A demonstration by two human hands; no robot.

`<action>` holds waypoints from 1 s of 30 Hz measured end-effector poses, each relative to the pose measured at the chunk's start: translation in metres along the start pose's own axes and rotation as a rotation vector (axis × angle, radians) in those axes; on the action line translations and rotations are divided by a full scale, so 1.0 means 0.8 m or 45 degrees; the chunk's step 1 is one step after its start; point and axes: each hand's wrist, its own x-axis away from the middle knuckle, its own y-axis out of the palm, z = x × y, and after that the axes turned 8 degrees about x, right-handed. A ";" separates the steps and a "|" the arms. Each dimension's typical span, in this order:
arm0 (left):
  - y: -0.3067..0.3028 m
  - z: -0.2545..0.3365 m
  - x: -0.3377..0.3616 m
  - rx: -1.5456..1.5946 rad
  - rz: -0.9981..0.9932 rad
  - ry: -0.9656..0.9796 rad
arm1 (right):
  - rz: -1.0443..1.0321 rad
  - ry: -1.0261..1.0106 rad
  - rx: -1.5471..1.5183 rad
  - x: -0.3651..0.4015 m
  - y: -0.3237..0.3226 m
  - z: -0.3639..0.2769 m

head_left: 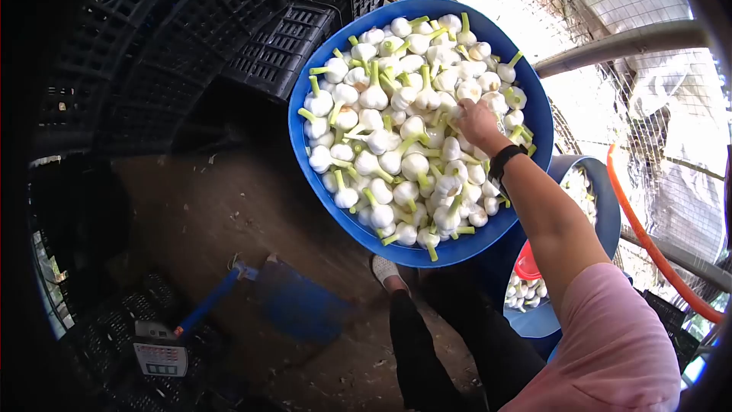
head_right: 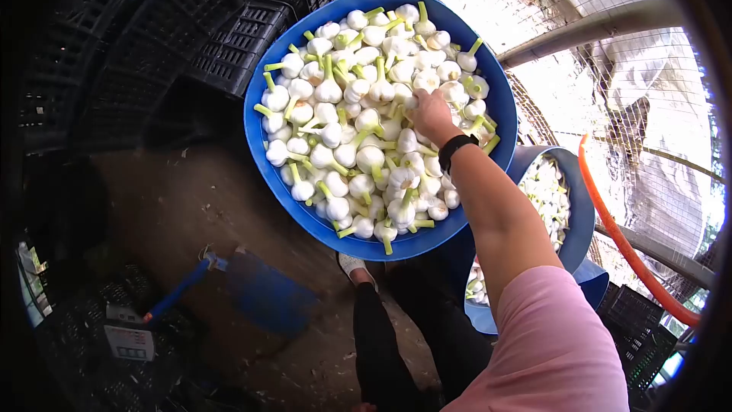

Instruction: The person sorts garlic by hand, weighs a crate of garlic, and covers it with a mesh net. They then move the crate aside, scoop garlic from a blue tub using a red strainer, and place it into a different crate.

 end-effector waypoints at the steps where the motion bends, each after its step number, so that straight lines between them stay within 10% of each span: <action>1: 0.001 0.000 0.000 0.028 -0.018 0.029 | -0.054 -0.049 -0.128 -0.004 -0.010 0.005; 4: 0.003 0.004 0.013 0.078 -0.040 0.059 | -0.487 -0.002 -1.711 0.067 -0.065 -0.017; 9: -0.021 -0.034 0.015 0.236 -0.092 -0.002 | -0.822 -0.187 -2.081 0.188 -0.110 -0.096; 12: -0.026 -0.012 0.055 0.484 -0.092 0.218 | -0.945 -0.277 -1.940 0.268 -0.119 -0.170; 15: -0.028 -0.001 0.051 0.519 -0.045 0.964 | -1.219 -0.498 -1.725 0.382 -0.134 -0.263; 21: -0.090 0.063 0.163 -0.169 0.450 1.699 | -1.711 -0.734 -0.999 0.603 -0.052 -0.286; 27: -0.226 -0.066 0.067 0.473 0.676 1.900 | -1.810 -1.137 -0.636 0.795 -0.037 -0.416; 30: -0.362 -0.133 0.075 0.180 1.151 1.960 | -1.731 -1.365 -0.524 0.932 -0.009 -0.477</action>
